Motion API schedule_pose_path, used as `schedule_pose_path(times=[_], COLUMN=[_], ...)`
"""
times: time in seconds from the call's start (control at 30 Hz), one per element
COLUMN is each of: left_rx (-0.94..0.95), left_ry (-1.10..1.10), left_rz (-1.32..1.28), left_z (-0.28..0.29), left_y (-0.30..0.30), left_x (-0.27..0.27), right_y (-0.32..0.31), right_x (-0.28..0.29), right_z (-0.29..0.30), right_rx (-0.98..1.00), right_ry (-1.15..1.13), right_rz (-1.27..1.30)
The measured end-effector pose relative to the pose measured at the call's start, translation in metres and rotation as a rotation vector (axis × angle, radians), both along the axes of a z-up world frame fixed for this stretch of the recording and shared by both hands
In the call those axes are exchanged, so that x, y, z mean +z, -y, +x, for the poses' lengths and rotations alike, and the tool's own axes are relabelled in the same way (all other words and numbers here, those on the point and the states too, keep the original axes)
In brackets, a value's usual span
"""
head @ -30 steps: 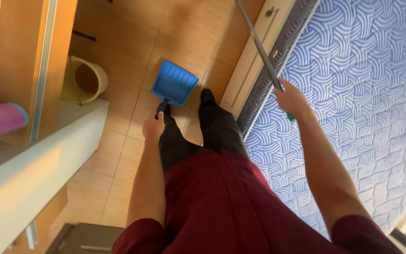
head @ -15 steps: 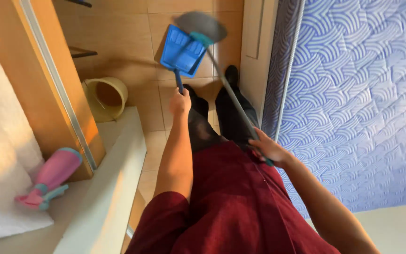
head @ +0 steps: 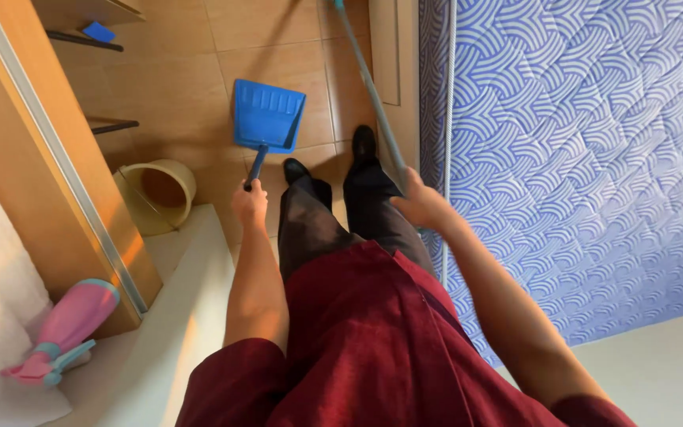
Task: Sweeping and mopping the floor, then wiping a wooden wardrobe with a cloth and spray.
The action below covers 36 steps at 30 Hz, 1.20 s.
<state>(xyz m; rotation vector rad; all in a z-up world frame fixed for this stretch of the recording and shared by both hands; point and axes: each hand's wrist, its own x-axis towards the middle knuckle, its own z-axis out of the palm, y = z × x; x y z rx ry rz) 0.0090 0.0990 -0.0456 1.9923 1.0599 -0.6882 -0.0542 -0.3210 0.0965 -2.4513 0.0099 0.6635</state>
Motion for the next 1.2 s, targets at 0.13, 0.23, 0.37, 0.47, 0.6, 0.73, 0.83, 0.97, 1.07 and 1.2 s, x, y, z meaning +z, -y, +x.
schedule_pose_path(times=[0.13, 0.23, 0.37, 0.47, 0.6, 0.73, 0.83, 0.97, 1.07, 1.2], left_rx=[0.107, 0.14, 0.098, 0.133, 0.668, 0.761, 0.787, 0.722, 0.737, 0.708], left_ry=[0.053, 0.147, 0.099, 0.079, 0.242, 0.31, 0.272, 0.102, 0.12, 0.094], left_rz=[-0.145, -0.119, -0.109, -0.126, -0.389, -0.467, -0.497, -0.274, -0.243, -0.184], left_z=[-0.033, -0.038, -0.022, -0.014, -0.012, 0.004, 0.043, 0.068, 0.072, 0.085], left_y=[-0.007, -0.004, 0.009, 0.018, 0.028, 0.048, 0.059, 0.07, 0.081, 0.094], left_x=[-0.062, -0.062, -0.048, -0.058, -0.089, -0.074, -0.034, -0.012, -0.017, -0.016], right_y=[-0.051, -0.037, 0.018, 0.057, 0.063, 0.07, 0.049, -0.021, -0.036, -0.017], right_x=[0.026, 0.092, 0.182, 0.211, 0.217, 0.108, 0.012, -0.018, 0.017, 0.081], right_z=[0.036, 0.053, 0.089, 0.139, 0.24, 0.35, 0.412, 0.422, 0.388, 0.353], right_rx=[-0.114, -0.244, -0.578, -0.731, -0.658, -0.469, -0.2, -0.196, -0.058, 0.12], right_ry=[-0.541, -0.695, -0.881, -0.886, -0.736, -0.627, -0.508, -0.67, -0.77, -0.92], right_rz=[-0.151, 0.259, 0.49, 0.549, 0.488, 0.48, 0.231, 0.135, 0.027, 0.019])
